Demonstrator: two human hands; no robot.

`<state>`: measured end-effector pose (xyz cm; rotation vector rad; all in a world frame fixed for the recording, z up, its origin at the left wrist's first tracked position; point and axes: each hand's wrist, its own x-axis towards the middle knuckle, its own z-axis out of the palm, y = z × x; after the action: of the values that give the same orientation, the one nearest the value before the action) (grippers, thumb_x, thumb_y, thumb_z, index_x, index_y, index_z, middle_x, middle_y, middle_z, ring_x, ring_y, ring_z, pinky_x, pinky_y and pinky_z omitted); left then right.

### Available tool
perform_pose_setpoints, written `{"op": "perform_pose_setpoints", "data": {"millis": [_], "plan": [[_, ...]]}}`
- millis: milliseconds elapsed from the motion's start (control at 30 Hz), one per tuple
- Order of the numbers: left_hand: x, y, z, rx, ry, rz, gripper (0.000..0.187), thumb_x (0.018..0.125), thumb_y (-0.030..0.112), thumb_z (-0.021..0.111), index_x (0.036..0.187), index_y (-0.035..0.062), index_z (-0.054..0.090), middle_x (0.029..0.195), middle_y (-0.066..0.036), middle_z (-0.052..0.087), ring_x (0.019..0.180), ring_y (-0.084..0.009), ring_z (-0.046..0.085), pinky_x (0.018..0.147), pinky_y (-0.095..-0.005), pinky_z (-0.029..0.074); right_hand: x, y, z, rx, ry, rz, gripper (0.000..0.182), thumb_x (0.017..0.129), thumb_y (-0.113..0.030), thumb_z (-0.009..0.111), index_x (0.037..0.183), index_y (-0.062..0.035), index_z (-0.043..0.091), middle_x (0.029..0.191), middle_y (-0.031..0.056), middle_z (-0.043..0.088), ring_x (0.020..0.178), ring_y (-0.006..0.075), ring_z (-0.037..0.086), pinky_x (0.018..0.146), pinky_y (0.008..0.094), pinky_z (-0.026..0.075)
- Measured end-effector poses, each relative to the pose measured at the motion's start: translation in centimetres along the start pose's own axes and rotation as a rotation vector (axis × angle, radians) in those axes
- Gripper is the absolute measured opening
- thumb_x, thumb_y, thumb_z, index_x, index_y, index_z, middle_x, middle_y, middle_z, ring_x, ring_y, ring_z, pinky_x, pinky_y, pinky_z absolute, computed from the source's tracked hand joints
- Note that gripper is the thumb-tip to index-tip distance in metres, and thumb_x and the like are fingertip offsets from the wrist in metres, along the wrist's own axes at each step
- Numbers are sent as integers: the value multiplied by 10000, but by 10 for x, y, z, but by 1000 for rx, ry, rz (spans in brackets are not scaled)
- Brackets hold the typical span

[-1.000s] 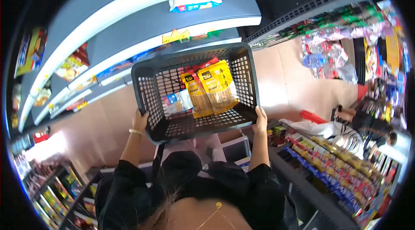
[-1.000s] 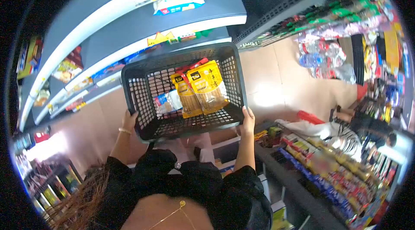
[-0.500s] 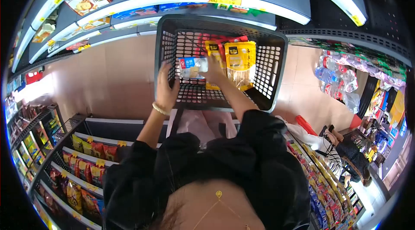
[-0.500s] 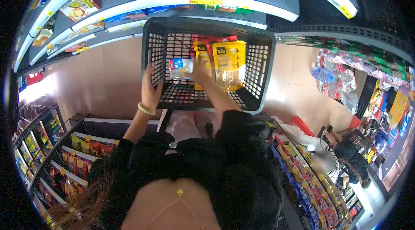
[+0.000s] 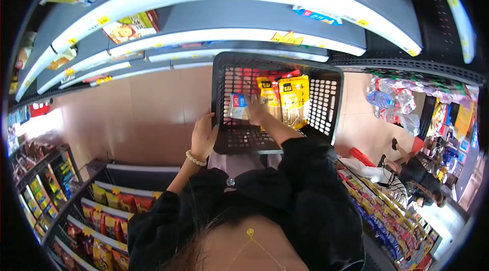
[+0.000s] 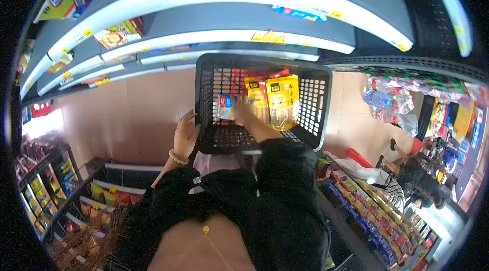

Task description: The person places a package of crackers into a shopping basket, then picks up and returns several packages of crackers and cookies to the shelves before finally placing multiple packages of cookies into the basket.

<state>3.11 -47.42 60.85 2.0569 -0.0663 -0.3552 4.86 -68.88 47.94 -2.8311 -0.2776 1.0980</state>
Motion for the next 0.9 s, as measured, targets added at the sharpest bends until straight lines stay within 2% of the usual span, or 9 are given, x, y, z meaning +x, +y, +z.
{"op": "perform_pose_setpoints", "data": {"millis": [133,267,367,500,600,700,767,800,900], "plan": [[25,8,0,-59,8,28,493,718,42,610,1166,3,407,1219,-175,421,1107,-287,432,920,-372,350,-71,8,-88,215,110,-38,973,569,-236,712,1340,-67,144,1230,206,321,1141,381,315,945,493,298],[56,13,30,-675,-303,7,459,764,82,601,1161,-29,400,1122,-98,464,1039,-152,447,870,-310,380,-152,20,-165,285,473,-180,931,546,-168,698,1327,-67,202,1183,194,358,1093,372,354,935,433,316],[56,118,2,-766,-606,-66,432,784,106,593,1159,-10,415,1042,-63,515,983,-135,480,828,-288,400,-212,20,-228,224,630,-259,921,518,-143,699,1316,-63,245,1137,200,383,1048,369,373,901,424,337],[56,195,-13,-813,-452,229,415,802,53,546,1185,-10,400,1079,-78,524,976,-144,510,829,-285,431,-265,30,-283,122,791,-263,967,509,-189,752,1321,-63,242,1190,222,359,1110,392,342,921,420,318],[74,240,-20,-947,-386,255,399,799,89,567,1149,-25,411,1040,-86,542,953,-145,527,805,-277,446,-286,50,-311,288,1089,-320,1026,502,-264,795,1321,-41,220,1348,246,187,1261,386,177,1008,444,220],[106,280,-24,-947,-318,374,399,804,82,562,1148,-21,389,1045,-103,534,955,-159,535,787,-269,461,-274,86,-327,719,1295,-183,878,657,-226,727,1307,39,199,1292,259,304,1186,333,356,926,387,359],[123,311,-24,-932,-273,428,438,790,73,582,1158,-11,361,1078,-116,515,952,-155,536,789,-268,461,-259,112,-346,1095,1152,-329,731,732,-172,666,1276,76,246,1188,240,442,1067,272,486,854,325,424],[138,318,-20,-893,-251,472,460,781,70,591,1165,-8,350,1086,-117,510,955,-156,533,798,-270,455,-256,118,-356,1169,1110,-328,599,756,-104,628,1230,95,321,1081,201,534,987,221,537,823,296,441],[179,328,-6,-751,-155,605,507,756,62,614,1174,-2,335,1099,-119,501,972,-160,521,821,-277,437,-212,148,-375,1179,1157,-486,503,747,-29,605,1185,88,387,1047,190,553,961,205,548,816,294,444]]}}
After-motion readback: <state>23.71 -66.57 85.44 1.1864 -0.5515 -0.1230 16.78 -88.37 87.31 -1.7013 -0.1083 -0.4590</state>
